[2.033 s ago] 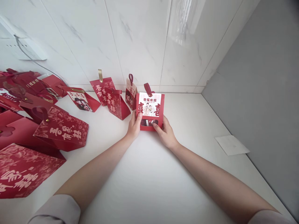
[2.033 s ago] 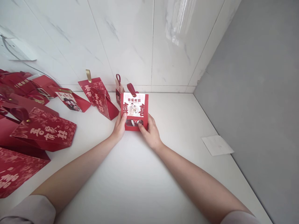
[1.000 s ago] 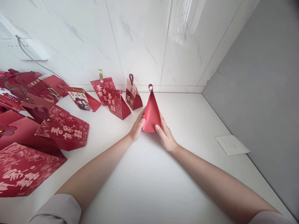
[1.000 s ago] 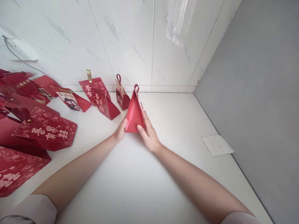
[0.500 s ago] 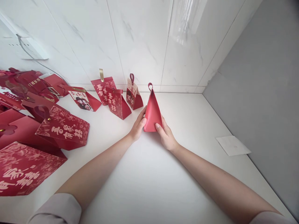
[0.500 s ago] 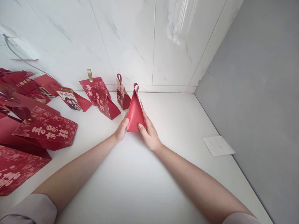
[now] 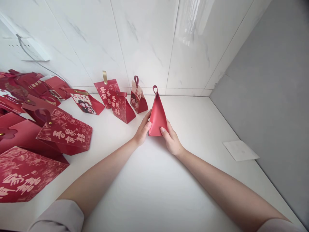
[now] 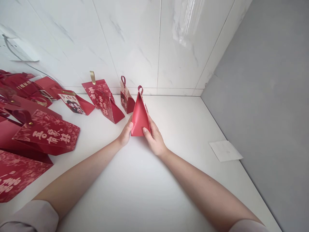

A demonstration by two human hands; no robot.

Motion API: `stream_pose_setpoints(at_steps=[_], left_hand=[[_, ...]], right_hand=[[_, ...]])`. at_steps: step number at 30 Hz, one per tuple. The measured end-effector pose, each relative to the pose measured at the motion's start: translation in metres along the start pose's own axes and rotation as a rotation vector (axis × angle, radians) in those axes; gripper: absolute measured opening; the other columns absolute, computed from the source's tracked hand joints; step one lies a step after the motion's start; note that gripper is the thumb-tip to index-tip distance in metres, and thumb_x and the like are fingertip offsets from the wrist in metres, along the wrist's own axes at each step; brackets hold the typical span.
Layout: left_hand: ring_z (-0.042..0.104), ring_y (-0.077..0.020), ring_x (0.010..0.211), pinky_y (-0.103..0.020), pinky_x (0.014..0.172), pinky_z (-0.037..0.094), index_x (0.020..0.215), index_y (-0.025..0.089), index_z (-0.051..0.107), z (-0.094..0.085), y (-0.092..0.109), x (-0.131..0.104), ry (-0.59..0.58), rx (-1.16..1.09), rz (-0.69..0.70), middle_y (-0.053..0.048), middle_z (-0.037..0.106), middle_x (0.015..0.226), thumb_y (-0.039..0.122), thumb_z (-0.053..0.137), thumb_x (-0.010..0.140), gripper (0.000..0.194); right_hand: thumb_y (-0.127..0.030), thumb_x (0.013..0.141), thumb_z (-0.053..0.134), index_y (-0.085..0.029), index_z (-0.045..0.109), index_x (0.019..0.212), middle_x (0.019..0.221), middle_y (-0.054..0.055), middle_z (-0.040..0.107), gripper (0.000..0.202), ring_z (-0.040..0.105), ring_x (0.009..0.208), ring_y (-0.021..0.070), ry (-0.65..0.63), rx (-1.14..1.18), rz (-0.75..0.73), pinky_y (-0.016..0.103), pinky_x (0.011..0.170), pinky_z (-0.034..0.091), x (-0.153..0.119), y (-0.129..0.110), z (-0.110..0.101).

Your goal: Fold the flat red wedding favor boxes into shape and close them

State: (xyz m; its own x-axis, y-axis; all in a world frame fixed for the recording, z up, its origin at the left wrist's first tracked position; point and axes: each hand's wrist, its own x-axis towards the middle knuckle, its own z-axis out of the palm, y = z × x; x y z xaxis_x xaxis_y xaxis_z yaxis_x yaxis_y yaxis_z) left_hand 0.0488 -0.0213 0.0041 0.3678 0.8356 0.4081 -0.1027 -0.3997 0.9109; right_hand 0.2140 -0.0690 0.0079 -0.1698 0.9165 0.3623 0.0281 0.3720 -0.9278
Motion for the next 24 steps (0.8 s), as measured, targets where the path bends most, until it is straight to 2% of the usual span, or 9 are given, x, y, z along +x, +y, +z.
stream_pose_setpoints(at_steps=[24], left_hand=[[0.02, -0.0262, 0.151, -0.046, 0.125, 0.019, 0.153, 0.03, 0.03, 0.0002, 0.0, -0.0004, 0.015, 0.017, -0.009, -0.002, 0.027, 0.162, 0.055, 0.039, 0.097, 0.062]], right_hand=[[-0.049, 0.1, 0.042, -0.032, 0.032, 0.152, 0.154, 0.0, 0.042, 0.056, 0.034, 0.145, 0.0224, -0.011, -0.004, -0.005, 0.044, 0.122, 0.028, 0.001, -0.0008, 0.0]])
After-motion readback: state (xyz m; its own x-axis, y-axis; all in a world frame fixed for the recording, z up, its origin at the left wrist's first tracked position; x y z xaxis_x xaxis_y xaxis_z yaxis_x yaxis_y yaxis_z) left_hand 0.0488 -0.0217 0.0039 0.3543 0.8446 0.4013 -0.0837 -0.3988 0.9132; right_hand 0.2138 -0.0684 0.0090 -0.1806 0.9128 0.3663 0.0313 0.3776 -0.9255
